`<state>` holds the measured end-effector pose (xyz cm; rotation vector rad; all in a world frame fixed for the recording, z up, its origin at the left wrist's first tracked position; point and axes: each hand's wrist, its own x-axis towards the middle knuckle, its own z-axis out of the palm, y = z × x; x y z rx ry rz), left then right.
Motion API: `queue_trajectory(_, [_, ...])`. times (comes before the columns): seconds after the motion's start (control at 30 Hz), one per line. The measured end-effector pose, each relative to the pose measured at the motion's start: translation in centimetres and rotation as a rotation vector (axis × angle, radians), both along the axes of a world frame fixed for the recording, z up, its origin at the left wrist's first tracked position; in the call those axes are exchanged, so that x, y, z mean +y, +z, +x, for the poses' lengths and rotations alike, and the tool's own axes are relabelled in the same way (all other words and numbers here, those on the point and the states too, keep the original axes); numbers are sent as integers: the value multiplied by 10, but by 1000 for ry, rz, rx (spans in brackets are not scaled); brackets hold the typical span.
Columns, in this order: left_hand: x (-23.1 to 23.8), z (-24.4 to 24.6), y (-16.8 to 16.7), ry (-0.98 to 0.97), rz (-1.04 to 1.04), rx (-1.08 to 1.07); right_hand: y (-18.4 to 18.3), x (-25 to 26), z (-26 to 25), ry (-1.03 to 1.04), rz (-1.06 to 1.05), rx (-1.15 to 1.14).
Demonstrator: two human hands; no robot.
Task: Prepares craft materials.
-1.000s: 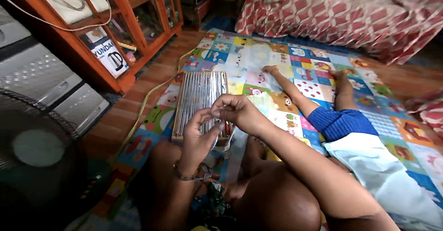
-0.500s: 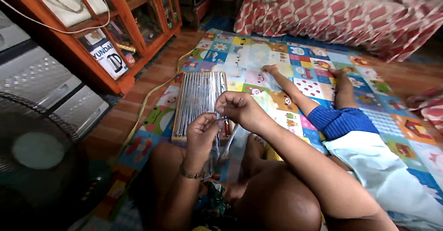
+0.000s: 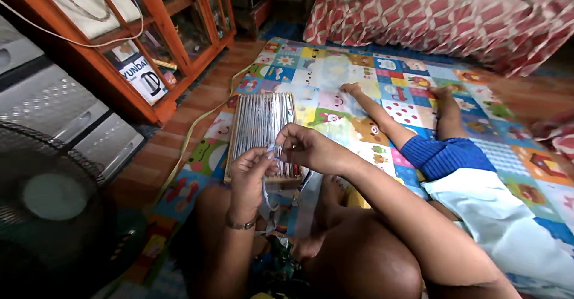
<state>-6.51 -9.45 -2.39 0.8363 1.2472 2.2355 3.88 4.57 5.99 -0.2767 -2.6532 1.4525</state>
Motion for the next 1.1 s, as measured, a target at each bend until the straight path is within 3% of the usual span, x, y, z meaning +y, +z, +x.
queue_trajectory(0.1, [3, -2, -3, 78, -33, -21, 7, -7, 3, 23, 207, 11])
queue_trajectory(0.17, [3, -4, -4, 58, -85, -5, 4, -7, 5, 69, 352, 172])
queue_trajectory(0.3, [-6, -8, 1, -189, -165, 46, -2, -1, 3, 170, 452, 440])
queue_trajectory(0.43, [-14, -17, 0, -498, -27, -21, 2, -3, 4, 238, 364, 449])
queue_trajectory(0.63, [-13, -21, -4, -871, 192, -161, 2, -4, 4, 301, 72, 453])
queue_trajectory(0.8, [-9, -16, -5, -1039, 290, -278, -1, -2, 3, 301, 25, 473])
queue_trajectory(1.1, [-6, 1, 5, -1212, 442, -738, 2, 7, 8, 340, -99, 447])
